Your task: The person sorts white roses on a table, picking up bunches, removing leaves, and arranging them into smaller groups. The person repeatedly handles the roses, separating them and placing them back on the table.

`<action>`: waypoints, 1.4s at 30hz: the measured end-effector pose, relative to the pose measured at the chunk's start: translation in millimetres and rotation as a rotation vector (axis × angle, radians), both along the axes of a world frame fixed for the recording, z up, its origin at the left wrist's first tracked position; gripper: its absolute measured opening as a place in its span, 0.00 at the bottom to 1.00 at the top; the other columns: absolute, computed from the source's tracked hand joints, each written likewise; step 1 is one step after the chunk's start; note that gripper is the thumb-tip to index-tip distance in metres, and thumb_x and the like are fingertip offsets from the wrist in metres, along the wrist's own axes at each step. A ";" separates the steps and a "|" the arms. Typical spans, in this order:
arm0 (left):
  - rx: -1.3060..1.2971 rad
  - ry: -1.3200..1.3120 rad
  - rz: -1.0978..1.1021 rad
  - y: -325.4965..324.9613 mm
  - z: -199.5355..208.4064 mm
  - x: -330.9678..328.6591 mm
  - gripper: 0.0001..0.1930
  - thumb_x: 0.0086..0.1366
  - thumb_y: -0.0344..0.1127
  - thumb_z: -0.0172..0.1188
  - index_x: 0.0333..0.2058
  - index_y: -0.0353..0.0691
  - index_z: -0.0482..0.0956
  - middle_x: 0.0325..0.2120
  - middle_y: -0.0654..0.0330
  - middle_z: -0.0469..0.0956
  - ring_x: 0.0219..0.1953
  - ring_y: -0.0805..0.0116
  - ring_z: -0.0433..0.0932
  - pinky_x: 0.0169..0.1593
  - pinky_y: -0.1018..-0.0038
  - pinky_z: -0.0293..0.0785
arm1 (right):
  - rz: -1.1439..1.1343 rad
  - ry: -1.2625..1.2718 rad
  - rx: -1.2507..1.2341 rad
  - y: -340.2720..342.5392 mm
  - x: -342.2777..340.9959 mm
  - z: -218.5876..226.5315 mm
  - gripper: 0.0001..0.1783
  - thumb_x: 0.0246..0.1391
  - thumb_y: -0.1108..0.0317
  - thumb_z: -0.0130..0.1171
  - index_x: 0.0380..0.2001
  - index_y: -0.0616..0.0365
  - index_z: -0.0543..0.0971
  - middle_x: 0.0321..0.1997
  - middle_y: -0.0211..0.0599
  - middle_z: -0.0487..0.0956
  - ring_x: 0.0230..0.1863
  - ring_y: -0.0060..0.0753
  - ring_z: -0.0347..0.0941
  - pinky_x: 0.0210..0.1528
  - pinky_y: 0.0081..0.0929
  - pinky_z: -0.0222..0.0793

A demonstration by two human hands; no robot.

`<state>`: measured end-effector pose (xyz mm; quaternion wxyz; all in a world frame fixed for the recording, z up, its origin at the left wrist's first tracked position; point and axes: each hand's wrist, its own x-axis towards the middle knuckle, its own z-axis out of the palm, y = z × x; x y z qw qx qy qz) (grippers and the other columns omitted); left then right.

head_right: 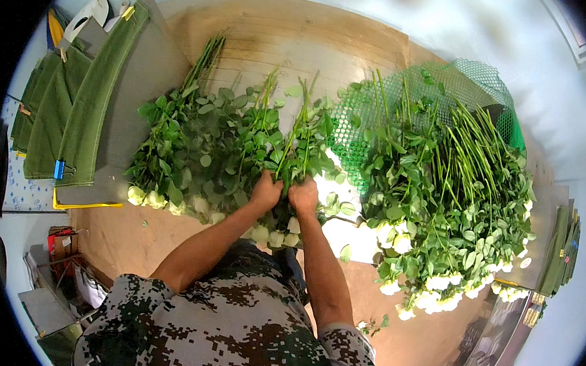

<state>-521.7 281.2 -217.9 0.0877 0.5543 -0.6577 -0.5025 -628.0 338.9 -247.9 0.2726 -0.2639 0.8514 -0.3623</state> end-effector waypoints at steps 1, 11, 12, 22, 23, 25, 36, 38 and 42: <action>-0.011 0.040 0.017 3.1 3.7 2.0 0.22 0.60 0.39 0.51 0.48 0.30 0.62 0.41 0.38 0.72 0.44 0.39 0.71 0.45 0.53 0.66 | -0.017 -0.030 0.004 0.3 1.1 2.1 0.17 0.37 0.70 0.52 0.34 0.65 0.77 0.31 0.57 0.78 0.36 0.58 0.75 0.40 0.40 0.70; -0.435 0.168 -0.092 11.4 44.7 35.5 0.26 0.58 0.34 0.55 0.55 0.35 0.61 0.47 0.46 0.69 0.51 0.46 0.66 0.51 0.57 0.64 | -0.076 -0.157 -0.019 0.6 5.4 11.0 0.21 0.43 0.63 0.57 0.41 0.64 0.75 0.39 0.57 0.78 0.41 0.57 0.74 0.44 0.41 0.68; -0.488 0.262 -0.092 0.9 57.8 48.5 0.27 0.58 0.35 0.56 0.55 0.35 0.61 0.48 0.47 0.68 0.52 0.47 0.65 0.52 0.58 0.63 | -0.092 -0.230 -0.113 2.3 6.3 25.6 0.23 0.45 0.61 0.57 0.44 0.65 0.74 0.40 0.56 0.77 0.41 0.56 0.74 0.45 0.41 0.68; -0.106 -0.167 -0.075 -22.1 37.0 61.9 0.49 0.53 0.64 0.58 0.58 0.24 0.55 0.56 0.35 0.60 0.58 0.40 0.61 0.59 0.55 0.60 | -0.031 -0.276 -0.171 7.0 26.1 4.4 0.26 0.60 0.57 0.44 0.53 0.67 0.65 0.53 0.59 0.70 0.55 0.58 0.65 0.55 0.40 0.58; -0.145 -0.076 -0.079 -24.0 8.4 61.4 0.48 0.51 0.64 0.60 0.57 0.27 0.59 0.54 0.38 0.64 0.57 0.44 0.64 0.57 0.56 0.62 | -0.048 -0.470 -0.239 -0.2 31.5 3.1 0.27 0.60 0.55 0.44 0.54 0.67 0.66 0.51 0.57 0.71 0.53 0.55 0.66 0.55 0.38 0.59; -0.030 0.003 -0.155 -30.4 3.2 61.6 0.47 0.50 0.64 0.61 0.56 0.29 0.61 0.52 0.41 0.67 0.55 0.47 0.67 0.55 0.56 0.65 | -0.155 -0.890 -0.178 -12.3 41.1 27.0 0.28 0.62 0.50 0.38 0.55 0.63 0.65 0.51 0.46 0.71 0.50 0.44 0.68 0.53 0.38 0.62; -0.108 0.141 -0.433 -38.2 121.9 58.6 0.51 0.48 0.51 0.66 0.60 0.26 0.50 0.58 0.37 0.56 0.60 0.43 0.58 0.62 0.59 0.57 | 0.208 -1.099 -0.575 12.6 56.4 157.7 0.41 0.59 0.40 0.40 0.63 0.63 0.53 0.65 0.45 0.57 0.64 0.42 0.54 0.63 0.44 0.50; -0.493 0.406 -0.250 -27.4 131.3 71.5 0.43 0.49 0.39 0.66 0.58 0.27 0.53 0.52 0.38 0.64 0.55 0.45 0.65 0.53 0.60 0.65 | 0.396 -0.678 -0.515 20.2 61.3 187.8 0.40 0.59 0.44 0.44 0.61 0.67 0.55 0.60 0.47 0.62 0.59 0.38 0.59 0.59 0.40 0.54; -0.353 0.476 -0.218 -30.2 231.8 137.0 0.36 0.47 0.37 0.66 0.54 0.33 0.61 0.41 0.42 0.72 0.46 0.46 0.72 0.46 0.62 0.70 | 0.672 -0.354 -0.604 22.3 69.4 242.8 0.34 0.57 0.55 0.49 0.58 0.71 0.60 0.53 0.47 0.68 0.51 0.36 0.65 0.53 0.34 0.60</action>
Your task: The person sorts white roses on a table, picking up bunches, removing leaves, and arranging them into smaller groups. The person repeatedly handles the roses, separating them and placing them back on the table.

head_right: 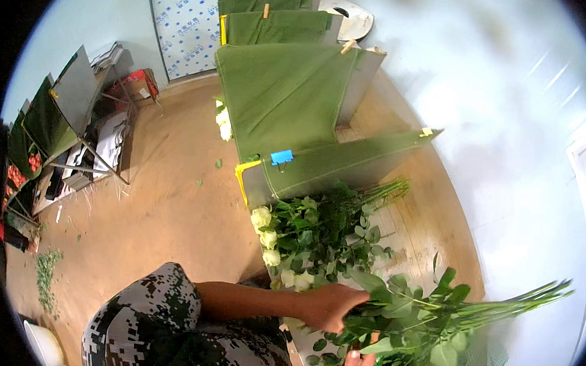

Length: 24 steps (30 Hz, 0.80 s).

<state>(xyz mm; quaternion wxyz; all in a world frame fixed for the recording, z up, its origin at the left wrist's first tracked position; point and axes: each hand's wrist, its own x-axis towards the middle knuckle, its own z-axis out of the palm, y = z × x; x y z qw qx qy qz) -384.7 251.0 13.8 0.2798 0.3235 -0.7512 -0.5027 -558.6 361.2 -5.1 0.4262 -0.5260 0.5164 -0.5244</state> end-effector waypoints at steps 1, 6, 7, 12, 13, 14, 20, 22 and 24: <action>0.021 0.045 -0.007 0.8 17.4 20.0 0.35 0.47 0.36 0.65 0.53 0.34 0.62 0.39 0.42 0.73 0.45 0.45 0.73 0.45 0.62 0.71 | -0.004 -0.060 -0.008 -5.0 0.6 -0.3 0.33 0.56 0.56 0.50 0.58 0.70 0.60 0.54 0.47 0.68 0.53 0.37 0.64 0.54 0.36 0.60; -0.304 -0.010 0.400 32.0 101.0 188.0 0.35 0.45 0.31 0.62 0.54 0.32 0.61 0.47 0.45 0.71 0.49 0.53 0.71 0.50 0.65 0.69 | -0.016 -0.200 0.177 -30.6 3.2 -10.3 0.27 0.59 0.58 0.50 0.54 0.69 0.66 0.48 0.47 0.73 0.44 0.36 0.73 0.48 0.34 0.69; -0.378 -0.010 0.524 24.5 101.7 217.4 0.34 0.47 0.31 0.61 0.54 0.31 0.61 0.46 0.46 0.71 0.49 0.55 0.71 0.51 0.66 0.68 | -0.093 -0.208 0.241 -23.2 -0.6 -21.6 0.28 0.58 0.57 0.51 0.54 0.69 0.66 0.46 0.47 0.74 0.42 0.36 0.74 0.47 0.33 0.71; -0.538 -0.272 1.047 -27.8 115.0 320.7 0.27 0.54 0.29 0.55 0.53 0.27 0.63 0.46 0.53 0.71 0.47 0.66 0.70 0.53 0.72 0.64 | -0.130 -0.296 0.537 -1.7 -4.9 -78.4 0.24 0.59 0.60 0.51 0.53 0.66 0.67 0.45 0.46 0.76 0.40 0.37 0.76 0.46 0.32 0.72; -0.470 -0.299 0.989 -53.7 95.2 330.5 0.30 0.54 0.29 0.54 0.56 0.27 0.60 0.49 0.51 0.69 0.51 0.64 0.67 0.56 0.72 0.61 | -0.101 -0.284 0.577 -1.2 -0.7 -83.2 0.24 0.59 0.60 0.51 0.53 0.66 0.67 0.45 0.45 0.76 0.41 0.36 0.76 0.46 0.31 0.72; -0.405 -0.339 0.951 -73.6 79.4 343.5 0.33 0.54 0.30 0.54 0.59 0.27 0.56 0.53 0.48 0.67 0.55 0.62 0.65 0.59 0.71 0.58 | -0.089 -0.281 0.617 0.1 2.1 -89.2 0.24 0.60 0.60 0.51 0.53 0.67 0.67 0.45 0.45 0.76 0.42 0.36 0.75 0.47 0.30 0.72; -0.011 -0.176 0.505 -253.1 -104.5 467.0 0.32 0.61 0.37 0.54 0.60 0.28 0.56 0.56 0.48 0.64 0.54 0.61 0.68 0.56 0.68 0.63 | -0.135 -0.120 0.582 36.9 -10.4 -110.0 0.22 0.61 0.62 0.50 0.54 0.63 0.67 0.41 0.37 0.78 0.42 0.27 0.74 0.46 0.25 0.70; -0.040 -0.291 0.503 -276.3 -133.9 449.0 0.31 0.61 0.37 0.54 0.60 0.29 0.56 0.55 0.48 0.64 0.53 0.61 0.68 0.56 0.68 0.63 | -0.333 -0.183 0.562 61.4 -22.2 -115.4 0.21 0.60 0.63 0.50 0.53 0.64 0.68 0.41 0.37 0.77 0.41 0.27 0.74 0.45 0.26 0.71; -0.070 -0.390 0.529 -289.5 -148.8 441.1 0.31 0.62 0.37 0.54 0.60 0.29 0.57 0.55 0.48 0.65 0.53 0.61 0.68 0.56 0.67 0.64 | -0.536 -0.118 0.594 79.7 -43.9 -128.8 0.21 0.60 0.64 0.51 0.52 0.65 0.69 0.41 0.37 0.77 0.40 0.27 0.74 0.44 0.26 0.71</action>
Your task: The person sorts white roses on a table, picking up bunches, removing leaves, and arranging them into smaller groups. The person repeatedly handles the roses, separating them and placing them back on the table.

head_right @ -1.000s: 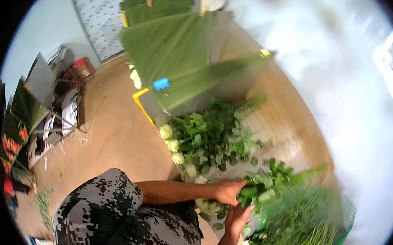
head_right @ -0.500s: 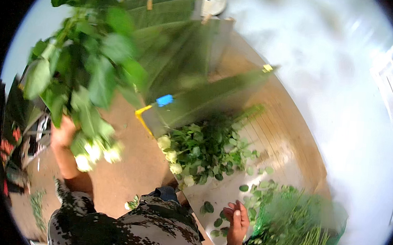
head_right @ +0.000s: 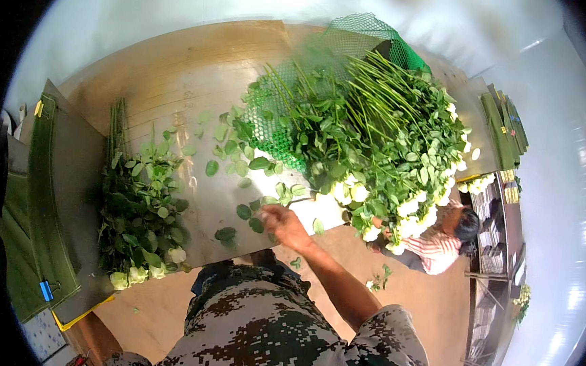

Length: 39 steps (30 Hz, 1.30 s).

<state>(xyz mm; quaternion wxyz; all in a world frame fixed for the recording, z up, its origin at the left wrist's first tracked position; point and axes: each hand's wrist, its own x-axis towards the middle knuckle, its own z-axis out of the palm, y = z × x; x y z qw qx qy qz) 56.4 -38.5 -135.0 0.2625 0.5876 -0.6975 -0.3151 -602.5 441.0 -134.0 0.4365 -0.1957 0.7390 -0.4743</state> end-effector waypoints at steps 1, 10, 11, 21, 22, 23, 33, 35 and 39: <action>-0.006 -0.040 0.019 3.8 -7.3 1.6 0.30 0.62 0.37 0.54 0.59 0.29 0.57 0.55 0.48 0.65 0.53 0.61 0.68 0.56 0.67 0.64 | -0.053 0.030 0.043 11.3 -11.8 2.7 0.21 0.59 0.63 0.51 0.51 0.65 0.70 0.43 0.38 0.76 0.42 0.29 0.74 0.44 0.26 0.71; -0.255 -0.325 0.303 94.5 -22.9 14.1 0.28 0.62 0.38 0.53 0.58 0.30 0.60 0.54 0.49 0.66 0.52 0.61 0.70 0.55 0.67 0.64 | -0.357 0.982 0.402 27.6 -185.0 14.5 0.34 0.49 0.45 0.57 0.46 0.68 0.72 0.45 0.63 0.75 0.48 0.55 0.72 0.51 0.40 0.67; -0.295 -0.324 0.341 116.4 -27.9 10.0 0.28 0.63 0.38 0.53 0.58 0.31 0.60 0.54 0.49 0.66 0.52 0.61 0.70 0.55 0.67 0.64 | -0.292 0.880 0.491 24.9 -202.3 6.7 0.36 0.47 0.43 0.58 0.46 0.68 0.71 0.45 0.62 0.75 0.49 0.55 0.72 0.51 0.40 0.67; 0.387 0.492 0.793 344.7 -93.0 -122.4 0.16 0.68 0.31 0.45 0.52 0.32 0.65 0.28 0.58 0.68 0.19 0.71 0.59 0.21 0.76 0.59 | -0.129 0.694 0.406 -9.1 -207.3 -0.1 0.27 0.37 0.58 0.62 0.40 0.67 0.75 0.37 0.60 0.77 0.43 0.56 0.74 0.46 0.42 0.69; 0.471 0.617 0.600 361.5 -108.1 -130.5 0.16 0.64 0.30 0.51 0.51 0.35 0.66 0.28 0.61 0.67 0.18 0.75 0.60 0.20 0.79 0.58 | -0.096 0.671 0.198 -7.5 -203.2 -0.8 0.28 0.38 0.59 0.63 0.42 0.69 0.74 0.39 0.63 0.77 0.44 0.57 0.74 0.47 0.41 0.69; 0.462 0.364 0.379 373.7 -117.5 -148.5 0.18 0.64 0.34 0.51 0.52 0.36 0.65 0.34 0.59 0.72 0.27 0.71 0.72 0.29 0.78 0.68 | -0.128 0.659 0.190 -16.8 -188.7 4.5 0.29 0.38 0.60 0.63 0.43 0.70 0.73 0.39 0.64 0.76 0.45 0.57 0.74 0.47 0.41 0.69; 0.377 0.133 -0.511 310.6 5.4 -452.7 0.21 0.63 0.35 0.52 0.54 0.33 0.66 0.47 0.47 0.73 0.48 0.58 0.74 0.51 0.66 0.69 | 0.108 0.860 0.008 -72.0 -53.7 -13.4 0.20 0.51 0.61 0.55 0.45 0.61 0.74 0.40 0.58 0.77 0.40 0.59 0.74 0.44 0.44 0.69; 0.355 0.161 -0.577 301.5 -16.5 -487.2 0.23 0.63 0.38 0.53 0.54 0.33 0.65 0.49 0.47 0.71 0.50 0.56 0.72 0.52 0.65 0.67 | 0.166 0.402 -0.031 -76.2 -40.0 -13.0 0.16 0.53 0.62 0.53 0.42 0.58 0.77 0.39 0.52 0.78 0.40 0.56 0.74 0.45 0.42 0.69; 0.132 0.061 -0.589 297.9 -35.2 -542.8 0.27 0.60 0.41 0.56 0.55 0.34 0.63 0.51 0.44 0.68 0.54 0.49 0.67 0.55 0.62 0.64 | -0.058 0.669 -0.004 -69.2 -33.0 -14.4 0.14 0.53 0.64 0.53 0.40 0.58 0.77 0.39 0.49 0.78 0.41 0.53 0.74 0.46 0.41 0.69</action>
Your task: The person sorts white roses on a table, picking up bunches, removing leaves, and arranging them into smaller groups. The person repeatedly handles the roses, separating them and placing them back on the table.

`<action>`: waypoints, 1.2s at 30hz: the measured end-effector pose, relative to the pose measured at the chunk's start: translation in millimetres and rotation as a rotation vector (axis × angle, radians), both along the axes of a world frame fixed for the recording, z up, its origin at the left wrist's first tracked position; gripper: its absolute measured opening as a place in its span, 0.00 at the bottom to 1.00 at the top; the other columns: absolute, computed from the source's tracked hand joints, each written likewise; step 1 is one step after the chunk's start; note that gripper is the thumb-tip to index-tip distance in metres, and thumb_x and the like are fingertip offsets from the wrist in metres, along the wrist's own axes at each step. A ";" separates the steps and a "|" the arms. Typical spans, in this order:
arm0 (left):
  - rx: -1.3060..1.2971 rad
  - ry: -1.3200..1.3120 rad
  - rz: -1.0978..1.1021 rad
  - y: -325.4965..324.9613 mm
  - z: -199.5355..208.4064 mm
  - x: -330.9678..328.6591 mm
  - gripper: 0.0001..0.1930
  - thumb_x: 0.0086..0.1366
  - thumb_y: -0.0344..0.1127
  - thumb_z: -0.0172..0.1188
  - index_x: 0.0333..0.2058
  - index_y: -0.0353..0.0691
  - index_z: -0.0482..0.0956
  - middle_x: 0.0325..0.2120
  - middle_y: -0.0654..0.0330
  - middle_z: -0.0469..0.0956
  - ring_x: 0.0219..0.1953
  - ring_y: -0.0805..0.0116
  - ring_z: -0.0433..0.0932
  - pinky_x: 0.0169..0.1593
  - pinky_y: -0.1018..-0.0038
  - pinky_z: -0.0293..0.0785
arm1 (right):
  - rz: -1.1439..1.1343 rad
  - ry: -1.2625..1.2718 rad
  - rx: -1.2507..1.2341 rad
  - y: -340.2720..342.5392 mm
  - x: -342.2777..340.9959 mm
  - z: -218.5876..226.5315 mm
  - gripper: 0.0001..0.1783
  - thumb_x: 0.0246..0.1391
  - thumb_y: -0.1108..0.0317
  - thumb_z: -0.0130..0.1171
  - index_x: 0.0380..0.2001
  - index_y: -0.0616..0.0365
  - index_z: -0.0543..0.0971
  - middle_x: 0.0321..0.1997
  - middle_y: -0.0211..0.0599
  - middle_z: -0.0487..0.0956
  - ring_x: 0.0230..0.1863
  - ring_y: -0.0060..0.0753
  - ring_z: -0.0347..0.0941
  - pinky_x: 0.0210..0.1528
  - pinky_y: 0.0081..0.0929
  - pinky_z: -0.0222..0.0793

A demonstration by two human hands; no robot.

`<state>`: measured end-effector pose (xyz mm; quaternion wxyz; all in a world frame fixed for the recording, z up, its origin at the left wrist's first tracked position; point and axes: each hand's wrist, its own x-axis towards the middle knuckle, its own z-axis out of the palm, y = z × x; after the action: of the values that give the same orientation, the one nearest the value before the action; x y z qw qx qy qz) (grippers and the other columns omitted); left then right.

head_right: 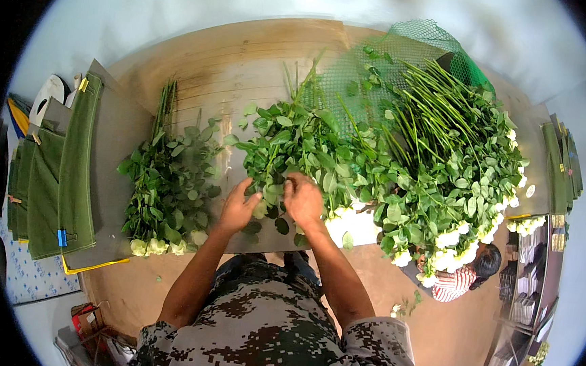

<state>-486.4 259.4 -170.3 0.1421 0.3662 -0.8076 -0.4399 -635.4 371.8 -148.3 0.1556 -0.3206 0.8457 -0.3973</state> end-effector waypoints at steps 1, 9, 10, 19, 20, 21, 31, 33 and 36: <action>-0.087 -0.043 0.015 -0.9 0.3 -9.9 0.28 0.59 0.41 0.56 0.56 0.34 0.63 0.51 0.43 0.68 0.54 0.48 0.66 0.56 0.61 0.64 | -0.019 0.022 -0.017 4.2 -4.7 -2.5 0.14 0.52 0.65 0.53 0.40 0.61 0.76 0.40 0.52 0.77 0.43 0.54 0.73 0.47 0.41 0.68; 0.037 -0.345 0.010 -5.1 -27.3 -59.4 0.23 0.56 0.41 0.58 0.48 0.37 0.69 0.45 0.47 0.72 0.50 0.44 0.69 0.51 0.57 0.67 | -0.215 0.157 0.312 11.0 -21.9 -34.9 0.26 0.48 0.59 0.58 0.48 0.63 0.69 0.41 0.59 0.75 0.45 0.57 0.72 0.45 0.43 0.70; 0.071 -0.313 -0.034 -11.0 -31.9 -58.9 0.22 0.55 0.41 0.58 0.48 0.38 0.69 0.42 0.47 0.73 0.49 0.44 0.70 0.50 0.57 0.67 | -0.154 0.078 0.343 9.9 -32.9 -40.1 0.26 0.47 0.60 0.58 0.48 0.62 0.70 0.39 0.58 0.76 0.42 0.58 0.73 0.43 0.44 0.70; 0.785 0.319 -0.008 -12.8 36.5 7.2 0.17 0.63 0.34 0.56 0.50 0.45 0.66 0.33 0.68 0.70 0.36 0.76 0.67 0.42 0.76 0.63 | -0.143 -0.466 -0.263 3.8 -49.7 0.1 0.19 0.47 0.68 0.61 0.39 0.72 0.71 0.28 0.35 0.74 0.27 0.22 0.66 0.30 0.20 0.64; 0.804 0.346 0.023 -10.1 35.1 14.0 0.17 0.64 0.34 0.56 0.51 0.46 0.65 0.33 0.67 0.70 0.36 0.75 0.67 0.42 0.75 0.64 | -0.145 -0.442 -0.327 -2.3 -44.9 -1.2 0.18 0.47 0.68 0.61 0.38 0.71 0.70 0.28 0.36 0.74 0.27 0.22 0.66 0.30 0.21 0.64; 0.822 0.374 0.052 -7.0 31.9 20.6 0.18 0.64 0.34 0.55 0.51 0.46 0.65 0.33 0.67 0.70 0.36 0.74 0.67 0.42 0.73 0.64 | -0.147 -0.419 -0.392 -8.8 -37.1 -3.0 0.18 0.47 0.68 0.61 0.36 0.70 0.70 0.28 0.36 0.74 0.27 0.23 0.66 0.31 0.21 0.64; 0.345 -0.098 0.256 8.6 -37.4 61.1 0.24 0.62 0.35 0.54 0.55 0.37 0.61 0.45 0.48 0.73 0.46 0.54 0.73 0.47 0.64 0.68 | 0.103 -0.017 0.142 -47.4 44.1 -56.1 0.19 0.42 0.63 0.64 0.36 0.63 0.72 0.31 0.53 0.78 0.34 0.55 0.76 0.37 0.42 0.71; 0.234 -0.218 0.244 13.2 -45.5 59.7 0.24 0.61 0.36 0.54 0.55 0.37 0.61 0.47 0.46 0.72 0.47 0.50 0.73 0.48 0.63 0.68 | 0.085 -0.124 0.336 -54.0 44.9 -45.9 0.21 0.43 0.60 0.63 0.37 0.63 0.74 0.35 0.55 0.78 0.40 0.56 0.75 0.43 0.43 0.70; 0.309 -0.155 0.220 10.8 -45.6 64.8 0.25 0.61 0.36 0.54 0.56 0.36 0.62 0.48 0.44 0.71 0.48 0.49 0.72 0.50 0.62 0.67 | 0.106 -0.123 0.290 -54.1 45.3 -37.3 0.21 0.44 0.59 0.62 0.37 0.64 0.75 0.35 0.54 0.79 0.40 0.56 0.75 0.43 0.42 0.70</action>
<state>-421.6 270.1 -215.9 0.0687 0.5023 -0.6941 -0.5111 -590.1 317.7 -185.7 0.2727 -0.3141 0.8648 -0.2813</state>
